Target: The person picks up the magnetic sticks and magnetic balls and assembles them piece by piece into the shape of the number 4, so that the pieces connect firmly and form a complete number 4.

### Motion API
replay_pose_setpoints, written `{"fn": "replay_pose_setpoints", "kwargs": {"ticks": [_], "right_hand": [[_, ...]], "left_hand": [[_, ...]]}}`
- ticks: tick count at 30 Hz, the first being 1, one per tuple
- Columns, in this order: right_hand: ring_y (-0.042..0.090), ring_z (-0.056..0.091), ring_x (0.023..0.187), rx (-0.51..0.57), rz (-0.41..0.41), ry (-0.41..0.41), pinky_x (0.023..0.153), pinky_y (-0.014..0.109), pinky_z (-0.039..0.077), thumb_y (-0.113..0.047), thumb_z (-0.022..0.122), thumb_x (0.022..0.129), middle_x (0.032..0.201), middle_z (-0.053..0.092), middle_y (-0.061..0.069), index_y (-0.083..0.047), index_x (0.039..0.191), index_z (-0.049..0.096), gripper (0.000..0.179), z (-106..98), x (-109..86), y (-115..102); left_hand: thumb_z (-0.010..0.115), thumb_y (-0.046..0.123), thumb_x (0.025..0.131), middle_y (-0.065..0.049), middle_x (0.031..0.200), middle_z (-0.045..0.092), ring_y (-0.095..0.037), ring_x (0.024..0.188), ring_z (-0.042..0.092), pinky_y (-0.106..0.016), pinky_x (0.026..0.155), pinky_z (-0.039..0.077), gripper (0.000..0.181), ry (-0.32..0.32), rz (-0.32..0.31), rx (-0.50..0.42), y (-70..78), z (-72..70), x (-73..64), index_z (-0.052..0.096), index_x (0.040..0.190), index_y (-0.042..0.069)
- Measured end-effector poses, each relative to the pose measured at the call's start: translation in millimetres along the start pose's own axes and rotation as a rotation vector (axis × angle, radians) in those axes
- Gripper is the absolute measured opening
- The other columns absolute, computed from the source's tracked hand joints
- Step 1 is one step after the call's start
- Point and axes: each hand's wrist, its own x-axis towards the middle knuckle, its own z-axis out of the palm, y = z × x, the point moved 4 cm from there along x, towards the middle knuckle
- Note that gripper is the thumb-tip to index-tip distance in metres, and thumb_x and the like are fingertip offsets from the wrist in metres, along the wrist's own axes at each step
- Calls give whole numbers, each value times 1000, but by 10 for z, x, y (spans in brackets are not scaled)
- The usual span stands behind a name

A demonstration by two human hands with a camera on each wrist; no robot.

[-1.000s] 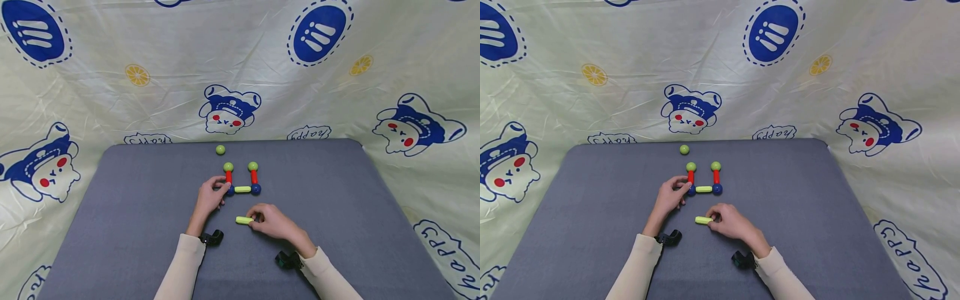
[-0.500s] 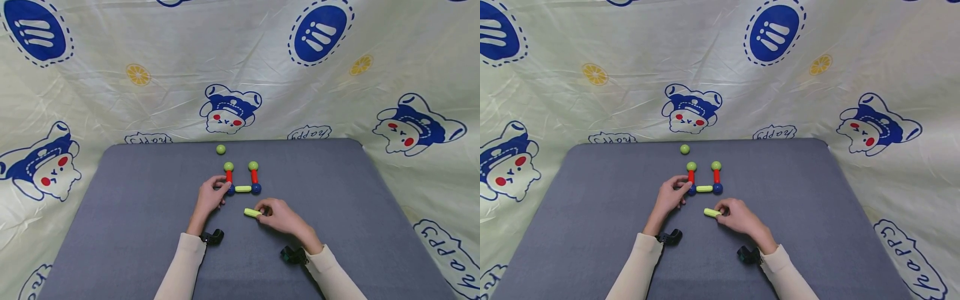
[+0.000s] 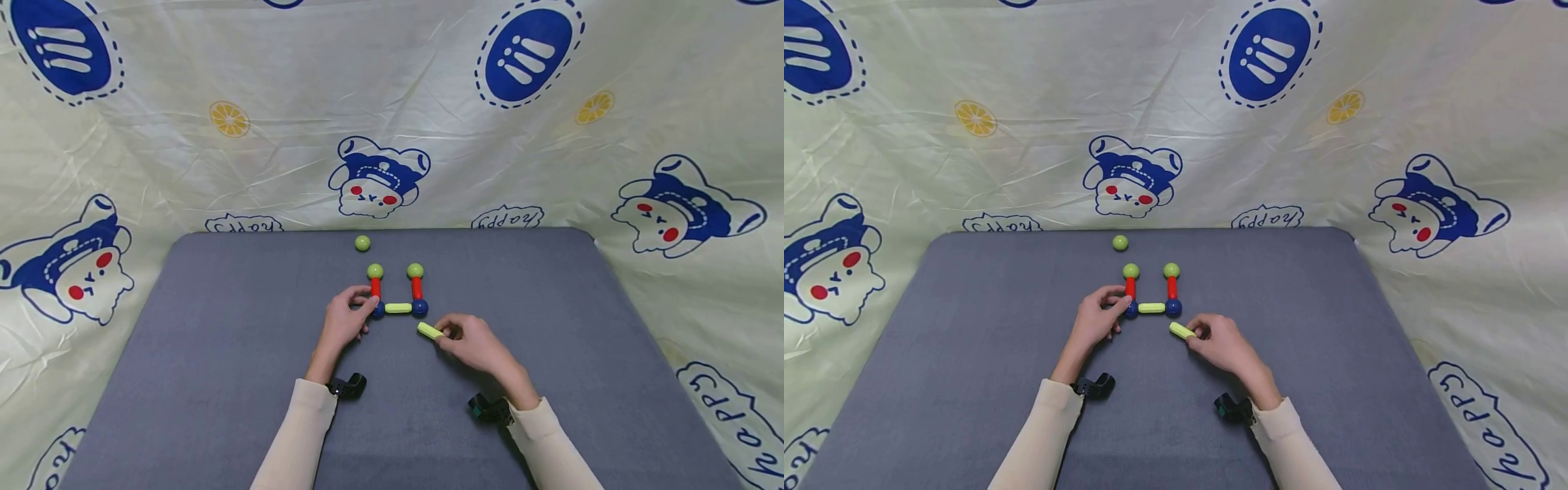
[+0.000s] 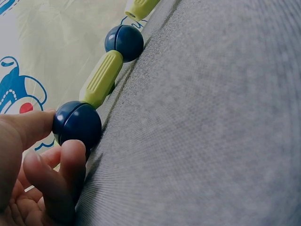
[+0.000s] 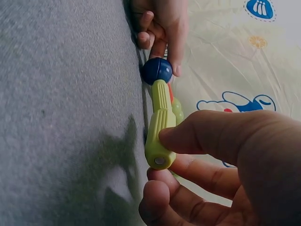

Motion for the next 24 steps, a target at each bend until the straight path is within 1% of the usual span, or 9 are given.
{"fn": "replay_pose_setpoints", "kwargs": {"ticks": [10,19,24], "right_hand": [[11,55,68,14,29,17,56,24,47,-13,72,92,89,65,2,-7,103,74,12,-41,14,52],[13,55,70,21,30,23,57,24,45,-13,72,93,89,64,3,-6,104,74,13,-52,8,96],[14,57,69,43,50,31,56,25,47,-12,70,94,90,65,4,-5,106,73,14,-95,5,124]], "left_hand": [[71,33,99,-9,102,75,-14,47,60,-32,40,51,38,1,1,2,14,-1,12,67,131,13],[72,33,98,-9,102,75,-14,47,61,-33,41,52,38,1,-19,6,-9,22,24,67,131,15],[72,35,98,-9,103,75,-14,48,61,-32,41,52,40,0,-24,7,-12,9,16,67,132,14]]}}
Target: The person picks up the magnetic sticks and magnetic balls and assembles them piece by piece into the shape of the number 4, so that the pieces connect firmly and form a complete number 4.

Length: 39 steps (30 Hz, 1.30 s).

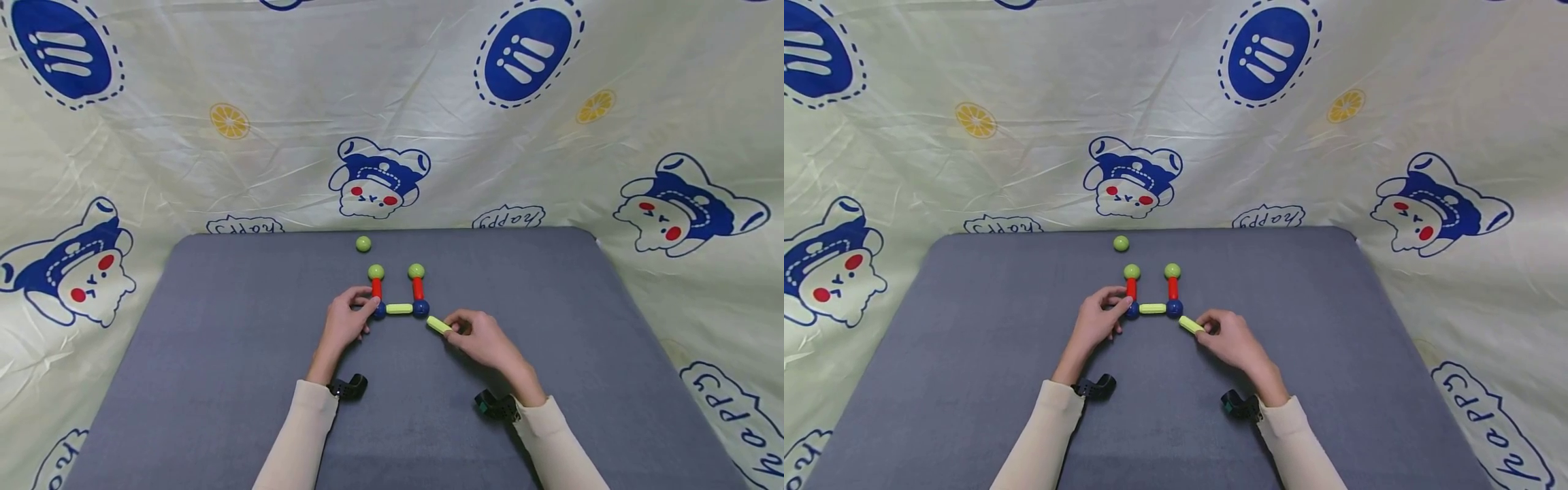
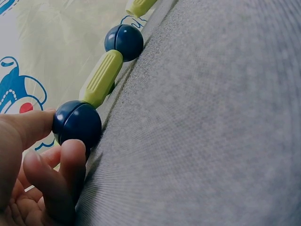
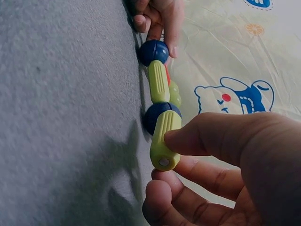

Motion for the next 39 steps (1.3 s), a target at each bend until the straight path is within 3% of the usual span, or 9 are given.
{"fn": "replay_pose_setpoints", "kwargs": {"ticks": [6,20,39], "right_hand": [[12,59,65,22,-22,23,53,25,47,-11,70,94,90,65,6,-3,106,73,14,-57,5,13],[12,58,63,-3,30,52,54,26,47,-14,70,95,91,66,6,-5,108,73,16,-151,-29,91],[14,59,66,7,10,21,55,25,47,-15,71,95,91,66,5,-5,108,72,16,-67,8,56]], "left_hand": [[72,35,98,-9,102,74,-14,48,61,-32,41,52,40,1,-3,-1,5,-13,-9,67,132,14],[71,34,98,-10,104,75,-13,47,61,-31,41,52,40,-27,21,-1,45,53,-6,67,132,13],[72,31,98,-12,104,75,-13,47,60,-30,41,51,38,-2,18,1,40,1,-22,67,130,13]]}}
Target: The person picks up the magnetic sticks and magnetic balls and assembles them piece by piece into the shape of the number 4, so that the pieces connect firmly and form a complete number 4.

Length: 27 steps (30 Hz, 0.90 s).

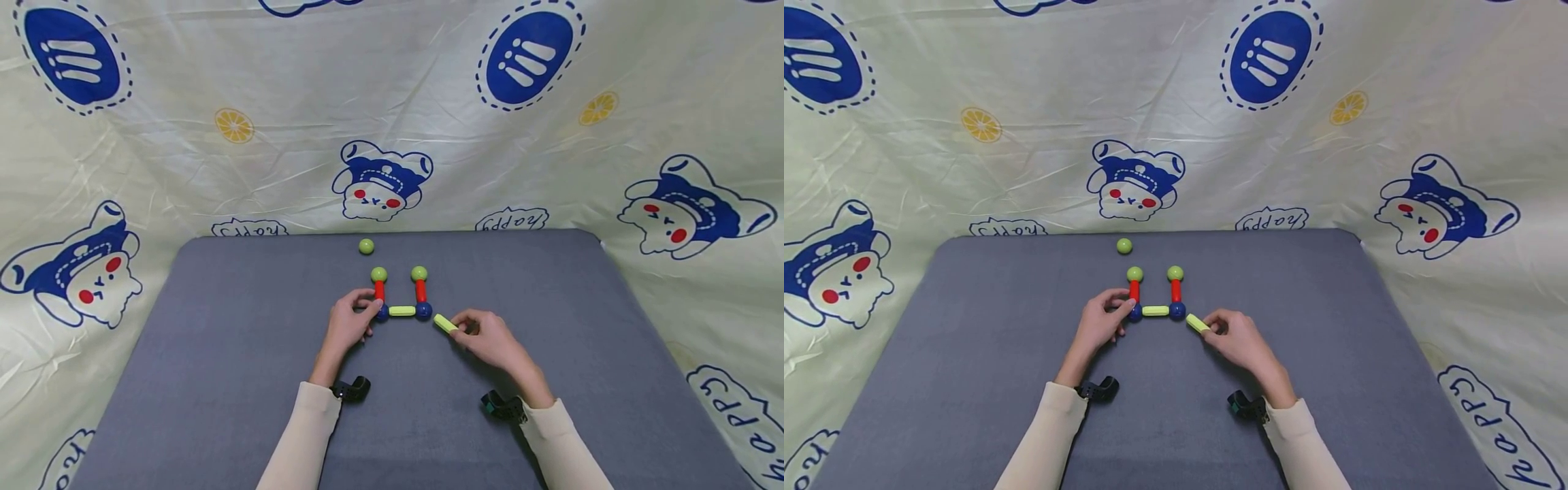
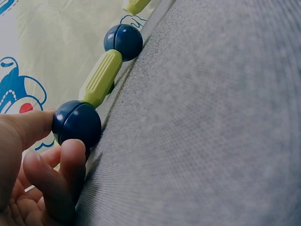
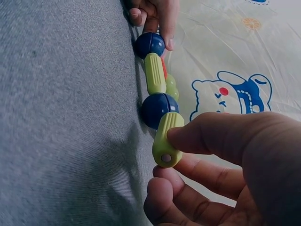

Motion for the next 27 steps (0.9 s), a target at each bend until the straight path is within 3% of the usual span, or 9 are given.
{"fn": "replay_pose_setpoints", "kwargs": {"ticks": [14,27], "right_hand": [[11,56,69,18,-22,-8,56,23,44,-17,72,95,89,67,3,-6,106,75,15,166,42,-32],[12,57,69,14,-2,2,57,24,46,-19,73,96,89,69,3,-6,105,76,17,135,16,-48]], "left_hand": [[72,32,98,-12,103,75,-13,47,60,-30,41,50,38,2,-2,-3,-2,-5,11,68,131,12],[72,33,98,-10,104,75,-14,47,60,-30,42,51,38,-2,-15,-3,-17,2,3,67,131,15]]}}
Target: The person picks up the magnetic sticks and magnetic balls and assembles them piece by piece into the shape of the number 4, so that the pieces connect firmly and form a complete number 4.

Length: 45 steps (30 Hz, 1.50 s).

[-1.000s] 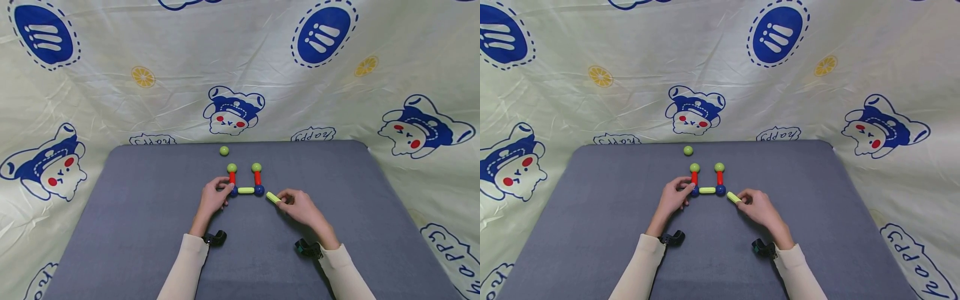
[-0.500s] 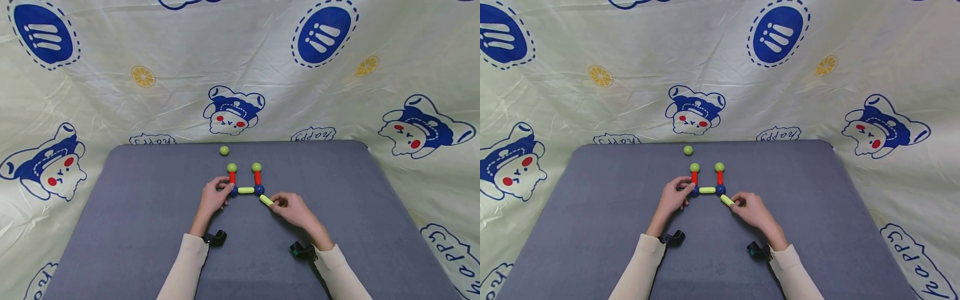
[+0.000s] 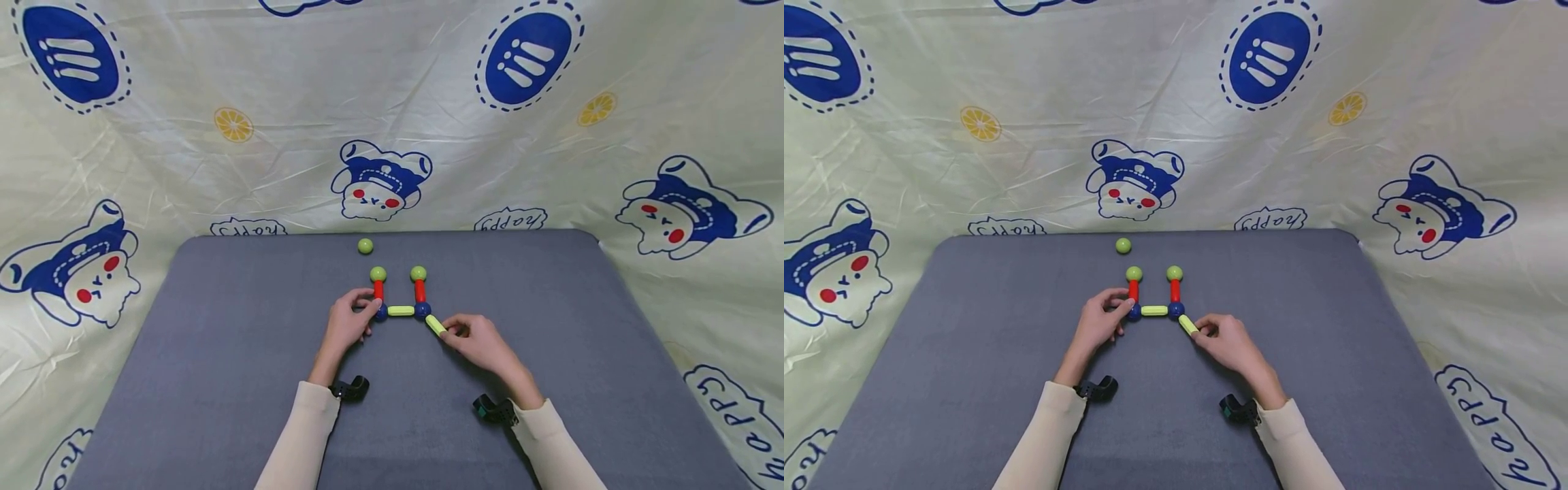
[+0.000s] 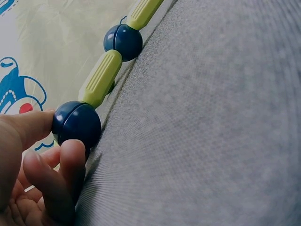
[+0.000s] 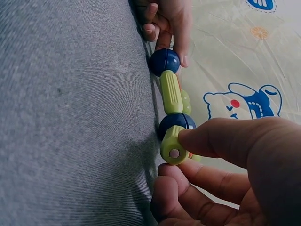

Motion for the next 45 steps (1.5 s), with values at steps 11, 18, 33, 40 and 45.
{"fn": "replay_pose_setpoints", "kwargs": {"ticks": [11,18,33,40,45], "right_hand": [[11,59,70,27,-4,-10,57,24,47,-20,75,94,89,72,3,-5,107,76,19,39,-5,-32],[10,63,74,39,-13,-28,64,24,49,-20,75,95,91,76,3,-5,110,77,21,84,-2,-68],[9,65,76,67,-5,-21,67,23,51,-20,77,93,90,77,3,-2,114,76,27,202,10,-101],[10,64,73,83,-23,-22,63,23,49,-20,77,94,93,77,5,-1,123,70,35,229,6,-85],[11,63,72,84,-38,-12,62,23,48,-20,77,94,93,76,6,-1,124,69,36,219,1,-73]], "left_hand": [[72,32,98,-10,103,74,-13,47,60,-30,41,51,39,-1,7,-9,-14,-13,-20,67,131,13],[72,32,98,-11,102,74,-14,47,60,-30,41,50,39,6,10,-7,-26,-16,-19,67,132,12],[71,33,98,-9,102,75,-14,48,60,-30,41,50,38,6,-3,6,-24,-24,-16,67,131,14],[71,33,99,-9,103,75,-14,48,60,-30,41,50,40,6,5,16,-23,-12,-17,66,132,12],[72,34,98,-9,103,75,-15,48,61,-30,42,51,40,-1,2,14,-11,-9,-11,67,132,14]]}}
